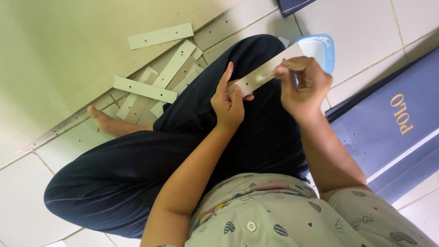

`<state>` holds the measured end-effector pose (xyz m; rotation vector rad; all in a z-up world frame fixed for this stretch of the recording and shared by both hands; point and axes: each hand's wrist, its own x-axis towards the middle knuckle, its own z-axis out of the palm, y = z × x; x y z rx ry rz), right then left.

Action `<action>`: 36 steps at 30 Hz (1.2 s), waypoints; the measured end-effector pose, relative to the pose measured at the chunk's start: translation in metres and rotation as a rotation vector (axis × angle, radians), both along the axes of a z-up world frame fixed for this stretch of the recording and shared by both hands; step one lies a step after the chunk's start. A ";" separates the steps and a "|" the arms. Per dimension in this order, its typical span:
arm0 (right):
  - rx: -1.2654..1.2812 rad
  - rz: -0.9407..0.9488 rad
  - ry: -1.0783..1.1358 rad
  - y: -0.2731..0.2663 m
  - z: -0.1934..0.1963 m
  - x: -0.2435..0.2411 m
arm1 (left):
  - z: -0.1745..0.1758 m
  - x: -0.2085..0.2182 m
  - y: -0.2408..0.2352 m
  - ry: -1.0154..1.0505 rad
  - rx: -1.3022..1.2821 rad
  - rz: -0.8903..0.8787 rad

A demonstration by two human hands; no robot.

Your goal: The person applies glue to small white wooden pieces using a stick and then attaches them to a larger wooden board. They handle the pieces one by one, applying adhesive and pressing them onto the board's surface.

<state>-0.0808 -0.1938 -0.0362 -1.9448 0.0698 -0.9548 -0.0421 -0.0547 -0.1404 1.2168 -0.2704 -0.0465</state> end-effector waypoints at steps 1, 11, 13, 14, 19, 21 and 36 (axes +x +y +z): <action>0.000 -0.001 0.001 0.002 0.000 0.001 | 0.000 0.000 0.000 0.001 0.000 -0.001; 0.026 -0.146 0.102 -0.023 0.014 0.001 | 0.026 -0.001 0.008 0.093 0.135 -0.085; -0.098 -0.193 0.087 -0.022 0.013 0.002 | 0.026 -0.001 0.009 0.077 0.138 -0.076; -0.103 -0.138 0.066 -0.018 0.012 0.003 | 0.026 -0.002 0.009 0.081 0.145 -0.078; 0.067 0.081 0.077 -0.003 0.014 0.012 | 0.028 0.000 0.009 0.088 0.178 -0.072; 0.138 0.065 0.063 -0.002 0.021 0.014 | 0.026 -0.001 0.009 0.069 0.143 -0.077; 0.253 -0.113 -0.042 -0.020 0.019 0.014 | 0.027 -0.001 0.009 0.067 0.178 -0.073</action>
